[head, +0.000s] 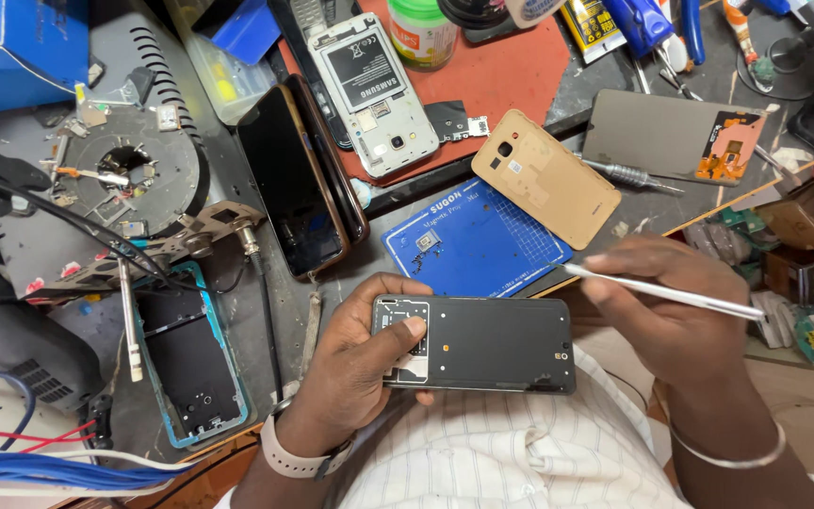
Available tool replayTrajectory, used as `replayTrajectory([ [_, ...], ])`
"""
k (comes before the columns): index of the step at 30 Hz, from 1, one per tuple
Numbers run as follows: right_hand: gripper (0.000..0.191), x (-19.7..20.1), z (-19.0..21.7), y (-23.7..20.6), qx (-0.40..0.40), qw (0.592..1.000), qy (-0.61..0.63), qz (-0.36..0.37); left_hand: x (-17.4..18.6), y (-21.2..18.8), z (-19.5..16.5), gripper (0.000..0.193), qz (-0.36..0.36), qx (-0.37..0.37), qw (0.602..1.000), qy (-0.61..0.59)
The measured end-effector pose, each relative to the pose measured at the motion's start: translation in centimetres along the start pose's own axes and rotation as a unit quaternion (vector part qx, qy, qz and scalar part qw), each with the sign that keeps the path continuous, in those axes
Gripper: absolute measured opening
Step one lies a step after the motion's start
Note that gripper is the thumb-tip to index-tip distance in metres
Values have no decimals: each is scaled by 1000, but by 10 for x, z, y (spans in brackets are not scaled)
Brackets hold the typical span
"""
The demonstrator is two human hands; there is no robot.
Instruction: The person holds a disassembled phone mid-frame and uses a metal pry tool to scrape and pry along the edges of the housing, rotating the phone to work around its sides. They then set it down, pick up another phone, insert a SIM card tray, and handle a battery and back cover.
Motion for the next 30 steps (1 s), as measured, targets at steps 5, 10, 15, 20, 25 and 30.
replayTrajectory([
  [5,15,15,-8,-26,-29,995,91,-2,1,1,1,34,-6,4,1000,4],
  [10,14,16,-2,-28,-11,997,69,17,2,1,2,33,-12,3,1000,8],
  [15,12,12,4,-23,-2,999,26,27,3,1,2,33,-11,-4,1000,23],
  [20,13,13,7,-23,0,998,60,20,2,1,1,33,-10,-8,999,33],
  [25,12,10,6,-21,8,999,45,19,2,2,1,32,-2,-10,999,31],
  [30,13,-1,1,-13,-1,996,77,43,3,1,2,32,-3,-9,1000,27],
])
Point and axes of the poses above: each hand's wrist, its own y-axis towards the middle knuckle, its own x-axis out of the back of the hand, z = x × y, the point moved 8 cm from there along y, towards the middle knuckle, and after that the axes turned 6 degrees about -x, right-handed, at the moved point
